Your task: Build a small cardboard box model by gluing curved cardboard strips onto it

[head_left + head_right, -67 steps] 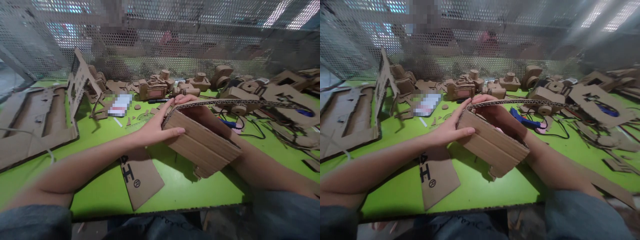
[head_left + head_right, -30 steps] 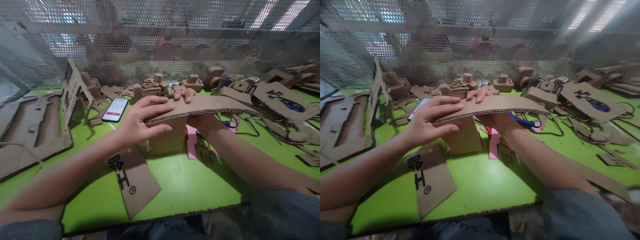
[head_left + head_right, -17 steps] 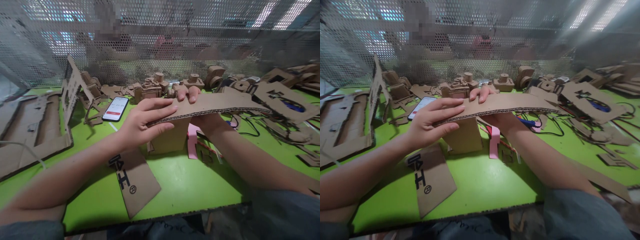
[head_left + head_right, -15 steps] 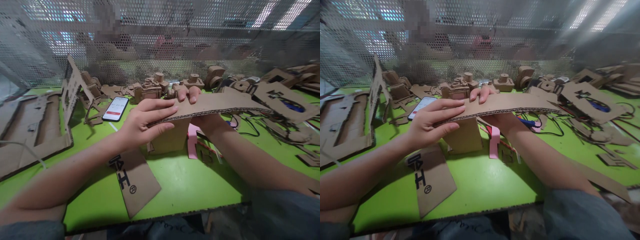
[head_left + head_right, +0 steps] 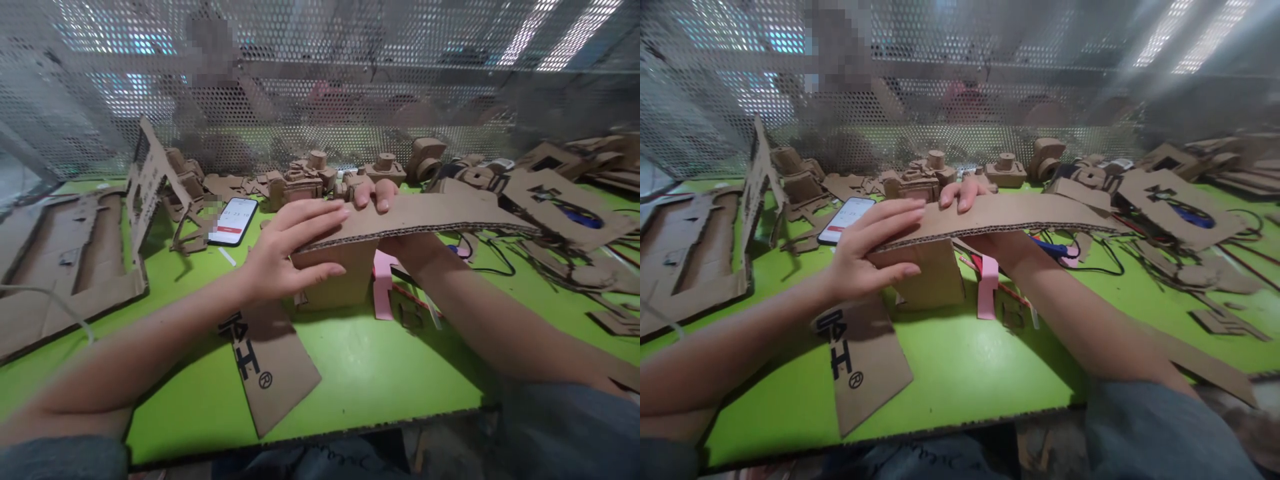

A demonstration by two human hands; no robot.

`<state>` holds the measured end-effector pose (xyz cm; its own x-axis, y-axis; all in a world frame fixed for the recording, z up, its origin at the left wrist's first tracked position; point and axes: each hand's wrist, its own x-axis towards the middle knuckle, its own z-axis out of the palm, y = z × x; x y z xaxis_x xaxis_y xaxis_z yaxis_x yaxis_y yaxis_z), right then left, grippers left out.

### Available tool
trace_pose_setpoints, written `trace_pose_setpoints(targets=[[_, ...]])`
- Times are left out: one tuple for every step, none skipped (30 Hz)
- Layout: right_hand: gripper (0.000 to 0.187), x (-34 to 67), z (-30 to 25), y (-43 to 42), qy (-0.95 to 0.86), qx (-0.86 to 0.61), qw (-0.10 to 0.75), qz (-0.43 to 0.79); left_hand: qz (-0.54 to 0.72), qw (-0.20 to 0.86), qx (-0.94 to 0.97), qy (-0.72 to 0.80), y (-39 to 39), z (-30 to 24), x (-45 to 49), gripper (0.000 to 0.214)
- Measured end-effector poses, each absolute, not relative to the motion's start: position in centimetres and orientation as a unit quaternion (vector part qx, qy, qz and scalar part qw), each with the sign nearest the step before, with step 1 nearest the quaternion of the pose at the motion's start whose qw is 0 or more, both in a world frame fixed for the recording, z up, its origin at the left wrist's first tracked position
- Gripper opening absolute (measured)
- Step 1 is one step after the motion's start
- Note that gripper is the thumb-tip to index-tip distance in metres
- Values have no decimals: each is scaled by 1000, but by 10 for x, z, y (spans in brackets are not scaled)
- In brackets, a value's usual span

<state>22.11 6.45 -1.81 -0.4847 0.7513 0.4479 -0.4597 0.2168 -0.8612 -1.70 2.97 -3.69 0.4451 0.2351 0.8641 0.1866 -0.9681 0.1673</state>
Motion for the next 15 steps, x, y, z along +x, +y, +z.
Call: trace_pose_setpoints(targets=[[58, 221, -19, 65, -602, -122, 494, 615, 516, 31, 844, 142, 30, -39, -18, 63], [56, 221, -19, 65, -599, -124, 495, 617, 517, 38, 840, 161, 31, -41, -18, 62], [54, 221, -20, 65, -596, -124, 496, 620, 515, 43, 838, 175, 31, -43, -19, 62], [51, 220, -21, 65, -592, -125, 496, 623, 511, 44, 839, 182, 32, -44, -20, 62], [49, 220, -21, 64, -588, -125, 497, 626, 506, 43, 842, 182, 32, -45, -20, 64], [48, 220, -21, 64, -585, -125, 498, 628, 502, 39, 845, 181, 32, -45, -21, 66], [48, 220, -21, 63, -581, -125, 499, 631, 500, 34, 846, 181, 32, -45, -21, 67], [49, 220, -21, 62, -578, -126, 500, 633, 497, 29, 847, 184, 32, -44, -22, 66], [50, 220, -20, 60, -575, -127, 500, 635, 495, 25, 848, 187, 31, -43, -22, 65], [51, 220, -20, 59, -573, -126, 501, 637, 493, 23, 849, 190, 31, -43, -23, 64], [52, 219, -19, 59, -572, -128, 504, 635, 493, 23, 849, 190, 30, -42, -23, 62], [49, 219, -19, 59, -580, -136, 508, 622, 494, 22, 849, 187, 29, -41, -23, 61], [44, 217, -19, 60, -595, -150, 512, 601, 497, 20, 848, 182, 29, -40, -23, 59], [36, 216, -19, 61, -616, -168, 513, 574, 501, 18, 847, 178, 28, -39, -23, 57], [26, 215, -21, 63, -637, -190, 510, 547, 507, 15, 844, 175, 28, -39, -23, 54]])
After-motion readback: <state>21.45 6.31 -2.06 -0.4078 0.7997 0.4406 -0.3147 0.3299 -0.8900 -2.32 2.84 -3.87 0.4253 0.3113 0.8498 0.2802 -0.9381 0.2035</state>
